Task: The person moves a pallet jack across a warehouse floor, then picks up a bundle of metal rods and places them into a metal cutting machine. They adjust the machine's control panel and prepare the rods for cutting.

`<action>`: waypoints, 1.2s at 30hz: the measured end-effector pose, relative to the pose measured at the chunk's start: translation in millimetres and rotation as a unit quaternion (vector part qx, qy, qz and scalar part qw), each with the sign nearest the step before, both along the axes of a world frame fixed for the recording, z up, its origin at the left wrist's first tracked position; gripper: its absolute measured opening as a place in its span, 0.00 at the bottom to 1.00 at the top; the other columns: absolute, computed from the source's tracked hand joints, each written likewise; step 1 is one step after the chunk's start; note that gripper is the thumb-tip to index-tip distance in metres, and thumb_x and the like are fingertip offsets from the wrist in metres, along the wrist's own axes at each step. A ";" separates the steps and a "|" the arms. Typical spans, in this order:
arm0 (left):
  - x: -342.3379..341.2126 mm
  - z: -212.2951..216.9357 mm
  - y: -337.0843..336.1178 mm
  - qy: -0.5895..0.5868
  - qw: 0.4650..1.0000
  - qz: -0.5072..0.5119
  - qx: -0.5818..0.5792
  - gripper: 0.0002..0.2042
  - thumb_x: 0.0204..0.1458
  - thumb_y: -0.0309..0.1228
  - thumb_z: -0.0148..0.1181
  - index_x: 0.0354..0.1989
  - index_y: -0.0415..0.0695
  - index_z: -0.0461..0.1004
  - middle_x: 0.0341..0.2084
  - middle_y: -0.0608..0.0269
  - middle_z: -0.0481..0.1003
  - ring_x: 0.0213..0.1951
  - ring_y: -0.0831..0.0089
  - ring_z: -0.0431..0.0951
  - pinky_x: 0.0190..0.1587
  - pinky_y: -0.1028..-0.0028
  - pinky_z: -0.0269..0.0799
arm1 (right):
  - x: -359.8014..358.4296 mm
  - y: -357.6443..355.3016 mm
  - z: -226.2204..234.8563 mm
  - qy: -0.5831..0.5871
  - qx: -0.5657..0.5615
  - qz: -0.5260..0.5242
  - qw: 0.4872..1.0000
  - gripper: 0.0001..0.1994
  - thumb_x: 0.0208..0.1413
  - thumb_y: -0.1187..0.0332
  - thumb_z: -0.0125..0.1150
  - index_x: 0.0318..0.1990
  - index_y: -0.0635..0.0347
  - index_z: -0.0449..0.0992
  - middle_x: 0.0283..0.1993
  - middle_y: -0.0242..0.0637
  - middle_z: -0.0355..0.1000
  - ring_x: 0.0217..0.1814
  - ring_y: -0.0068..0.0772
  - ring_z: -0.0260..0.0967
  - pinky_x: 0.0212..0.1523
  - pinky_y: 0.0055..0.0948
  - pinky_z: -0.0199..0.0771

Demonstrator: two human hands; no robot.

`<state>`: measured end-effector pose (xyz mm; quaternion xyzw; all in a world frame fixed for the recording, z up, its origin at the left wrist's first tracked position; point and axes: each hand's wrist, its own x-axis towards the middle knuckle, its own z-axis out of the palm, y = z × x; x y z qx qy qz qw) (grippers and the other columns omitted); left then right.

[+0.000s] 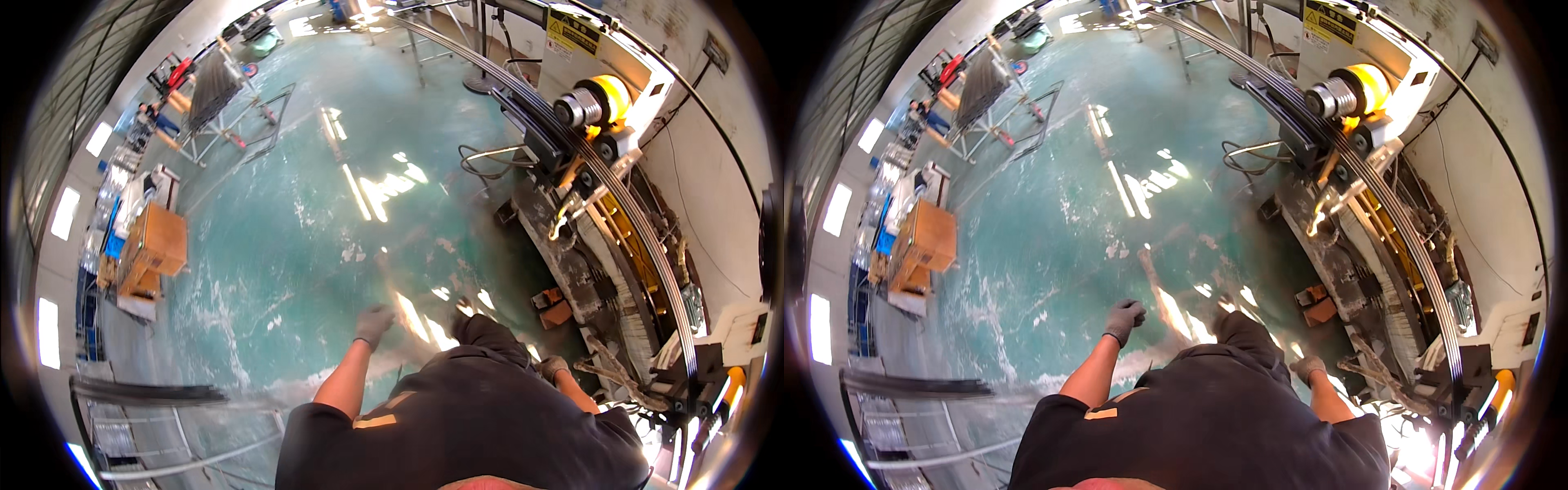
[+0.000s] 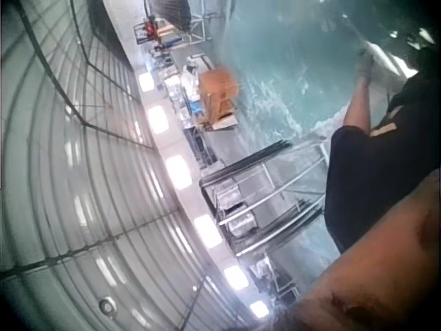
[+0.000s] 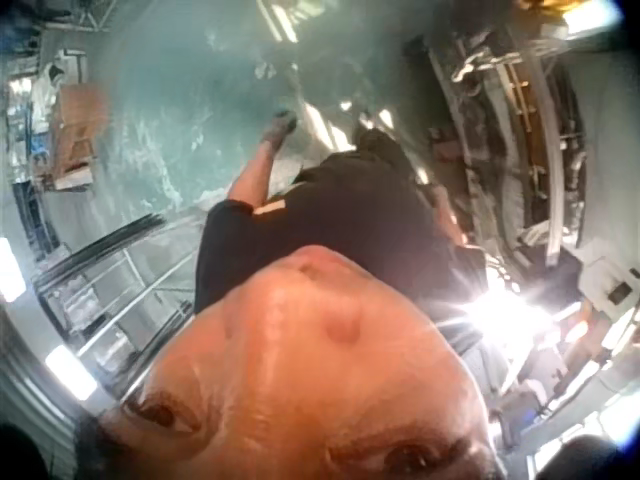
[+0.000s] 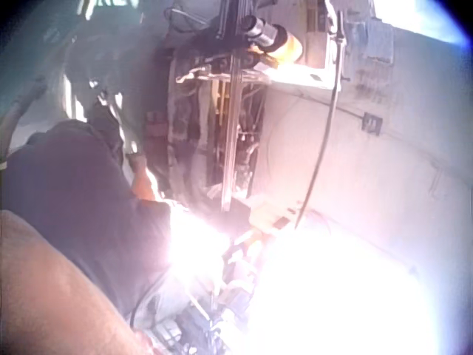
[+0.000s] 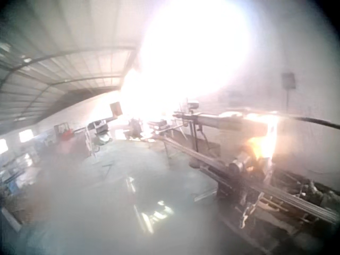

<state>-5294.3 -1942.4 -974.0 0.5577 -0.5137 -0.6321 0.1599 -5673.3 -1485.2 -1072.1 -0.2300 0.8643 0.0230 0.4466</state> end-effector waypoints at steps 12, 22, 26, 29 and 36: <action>-59.4 45.0 -194.7 0.068 0.996 -0.064 0.012 0.13 0.68 0.36 0.65 0.50 0.38 0.80 0.38 0.56 0.84 0.34 0.66 0.85 0.40 0.66 0.84 | -80.2 -325.0 -47.5 0.041 -0.081 0.070 0.993 0.22 0.67 0.53 0.63 0.57 0.58 0.87 0.58 0.51 0.84 0.59 0.52 0.82 0.58 0.46 0.81; -177.6 67.0 -439.0 0.126 0.990 -0.063 0.031 0.14 0.70 0.39 0.64 0.50 0.39 0.77 0.37 0.59 0.83 0.37 0.66 0.84 0.43 0.64 0.82 | -120.7 -578.1 143.2 0.034 -0.347 -0.132 0.928 0.29 0.59 0.52 0.71 0.64 0.61 0.81 0.62 0.49 0.83 0.65 0.49 0.81 0.66 0.41 0.78; -244.9 93.7 -516.9 0.140 0.983 -0.117 0.034 0.13 0.70 0.39 0.62 0.51 0.40 0.77 0.38 0.60 0.83 0.38 0.67 0.84 0.43 0.64 0.81 | -110.2 -517.4 72.1 0.116 -0.203 -0.191 0.953 0.24 0.58 0.50 0.71 0.54 0.58 0.86 0.56 0.51 0.84 0.61 0.53 0.82 0.62 0.43 0.80; -282.2 110.7 -593.5 0.130 0.977 -0.170 0.014 0.13 0.70 0.39 0.62 0.50 0.42 0.77 0.37 0.60 0.83 0.38 0.67 0.84 0.44 0.64 0.81 | -55.5 -465.1 31.1 0.095 -0.108 -0.280 0.949 0.23 0.58 0.47 0.71 0.47 0.59 0.89 0.52 0.51 0.85 0.60 0.55 0.82 0.62 0.44 0.79; -398.1 179.0 -730.3 0.232 0.963 -0.140 -0.005 0.13 0.72 0.41 0.60 0.47 0.43 0.77 0.37 0.58 0.83 0.39 0.63 0.84 0.46 0.59 0.81 | 44.4 -457.3 23.1 0.032 0.069 -0.299 0.951 0.27 0.61 0.45 0.64 0.53 0.58 0.89 0.60 0.55 0.83 0.65 0.54 0.80 0.63 0.50 0.77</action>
